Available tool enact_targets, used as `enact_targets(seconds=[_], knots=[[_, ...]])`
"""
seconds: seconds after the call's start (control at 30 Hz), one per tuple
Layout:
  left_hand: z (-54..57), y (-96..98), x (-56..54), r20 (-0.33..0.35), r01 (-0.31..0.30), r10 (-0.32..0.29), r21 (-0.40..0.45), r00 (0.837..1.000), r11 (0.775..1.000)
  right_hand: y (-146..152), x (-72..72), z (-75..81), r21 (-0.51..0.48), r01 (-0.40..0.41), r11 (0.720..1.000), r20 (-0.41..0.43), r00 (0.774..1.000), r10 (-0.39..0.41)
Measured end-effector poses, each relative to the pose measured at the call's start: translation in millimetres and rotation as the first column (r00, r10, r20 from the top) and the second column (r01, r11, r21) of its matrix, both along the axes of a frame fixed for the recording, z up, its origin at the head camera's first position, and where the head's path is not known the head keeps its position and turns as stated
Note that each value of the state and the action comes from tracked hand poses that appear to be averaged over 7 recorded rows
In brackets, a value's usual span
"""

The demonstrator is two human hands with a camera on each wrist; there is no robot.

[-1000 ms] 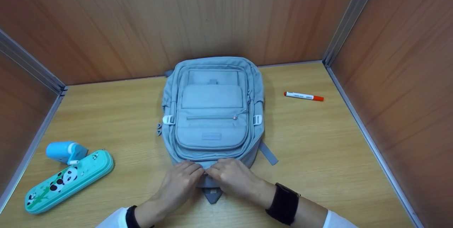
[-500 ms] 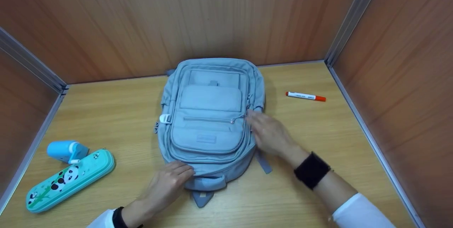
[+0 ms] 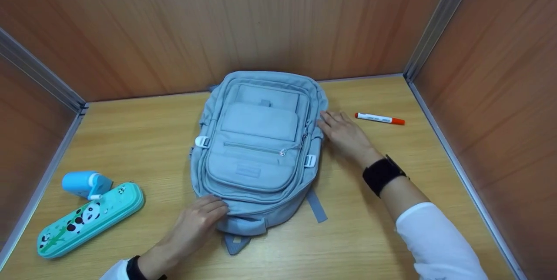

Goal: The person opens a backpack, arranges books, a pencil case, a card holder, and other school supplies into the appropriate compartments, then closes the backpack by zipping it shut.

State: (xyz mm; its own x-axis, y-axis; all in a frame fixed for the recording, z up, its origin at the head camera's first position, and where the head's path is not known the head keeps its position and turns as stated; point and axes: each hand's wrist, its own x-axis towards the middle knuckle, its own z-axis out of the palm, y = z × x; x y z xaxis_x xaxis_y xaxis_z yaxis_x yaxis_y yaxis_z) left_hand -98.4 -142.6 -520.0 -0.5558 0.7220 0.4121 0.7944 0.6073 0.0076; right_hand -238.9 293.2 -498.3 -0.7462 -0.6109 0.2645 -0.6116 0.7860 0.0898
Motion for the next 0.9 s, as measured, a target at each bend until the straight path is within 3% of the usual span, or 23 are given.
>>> enact_targets(seconds=[0.17,0.4,0.5,0.63,0.77,0.9], knots=[[-0.8,-4.3,-2.1,-0.022,0.004,-0.003,0.027,1.0,1.0,3,3.5,-3.5,0.079,0.005,0.997,-0.046,0.999,-0.001],[3.2,-18.8,-11.4,0.041,-0.052,0.049,0.077,0.998,0.996,1,15.1,-10.3,0.08,-0.056,0.995,-0.105,0.992,0.064],[-1.9,-11.2,-1.4,0.043,-0.169,0.165,0.118,0.985,0.979,4,7.1,-10.9,0.126,-0.14,0.982,-0.162,0.974,0.16],[-3.2,-12.3,1.1,0.022,-0.227,0.227,0.179,0.974,0.957,-1,18.8,-12.6,0.174,-0.138,0.975,-0.204,0.964,0.173],[-6.4,-1.9,11.3,-0.008,-0.207,0.214,0.221,0.977,0.953,-6,29.7,-12.5,0.223,-0.112,0.968,-0.21,0.964,0.16],[-9.0,14.1,24.8,0.0,-0.174,0.176,0.175,0.984,0.969,-11,38.1,-13.5,0.223,-0.101,0.97,-0.219,0.964,0.151]])
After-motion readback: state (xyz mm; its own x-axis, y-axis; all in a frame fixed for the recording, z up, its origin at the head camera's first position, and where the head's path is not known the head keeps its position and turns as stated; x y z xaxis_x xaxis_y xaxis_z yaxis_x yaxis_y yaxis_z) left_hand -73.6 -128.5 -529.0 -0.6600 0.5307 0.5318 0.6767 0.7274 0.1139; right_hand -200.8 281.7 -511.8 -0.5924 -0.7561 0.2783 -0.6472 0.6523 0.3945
